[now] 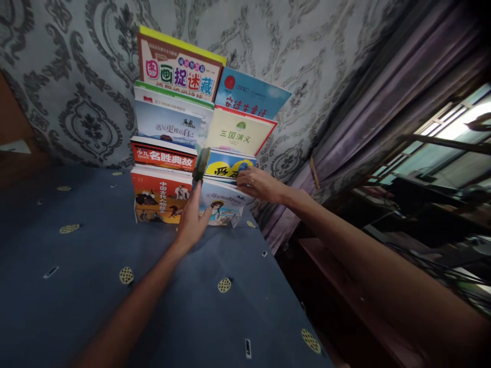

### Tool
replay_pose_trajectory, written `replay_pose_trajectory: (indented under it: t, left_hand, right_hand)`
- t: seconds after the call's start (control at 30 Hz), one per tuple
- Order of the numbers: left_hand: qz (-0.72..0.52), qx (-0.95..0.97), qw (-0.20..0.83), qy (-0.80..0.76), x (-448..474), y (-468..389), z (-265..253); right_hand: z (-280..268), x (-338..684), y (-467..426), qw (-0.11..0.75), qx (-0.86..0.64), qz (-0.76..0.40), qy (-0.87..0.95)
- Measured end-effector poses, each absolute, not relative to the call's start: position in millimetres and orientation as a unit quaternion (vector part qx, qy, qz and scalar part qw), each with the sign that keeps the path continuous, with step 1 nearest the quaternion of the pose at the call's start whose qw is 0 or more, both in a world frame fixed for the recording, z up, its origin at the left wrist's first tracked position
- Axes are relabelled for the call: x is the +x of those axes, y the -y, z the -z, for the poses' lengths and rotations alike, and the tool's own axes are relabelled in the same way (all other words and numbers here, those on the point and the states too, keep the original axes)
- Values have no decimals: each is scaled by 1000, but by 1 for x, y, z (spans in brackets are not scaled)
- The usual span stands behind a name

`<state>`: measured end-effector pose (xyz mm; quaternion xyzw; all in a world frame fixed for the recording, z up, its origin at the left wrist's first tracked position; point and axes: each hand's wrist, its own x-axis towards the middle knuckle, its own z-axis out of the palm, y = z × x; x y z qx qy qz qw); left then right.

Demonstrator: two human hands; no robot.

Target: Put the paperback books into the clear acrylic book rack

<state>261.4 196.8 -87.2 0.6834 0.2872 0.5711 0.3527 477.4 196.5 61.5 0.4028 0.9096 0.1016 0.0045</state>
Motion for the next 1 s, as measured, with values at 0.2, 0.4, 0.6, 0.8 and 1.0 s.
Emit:
replay_pose_trajectory:
  t: [0.2, 0.4, 0.6, 0.8, 1.0]
  left_hand:
    - [-582, 677, 352, -281, 262, -198, 88]
    - [-573, 684, 349, -285, 262, -197, 87]
    - [-578, 676, 355, -288, 264, -198, 90]
    - [-573, 687, 344, -287, 263, -197, 88]
    - [-559, 694, 340, -300, 262, -195, 84]
  right_hand:
    - [-60, 481, -195, -18, 393, -70, -917]
    - [-61, 487, -197, -15, 383, -51, -922]
    - [-61, 488, -203, -16, 398, -42, -916]
    - [-63, 480, -202, -9, 389, -46, -920]
    - [-63, 479, -201, 1, 386, -53, -921]
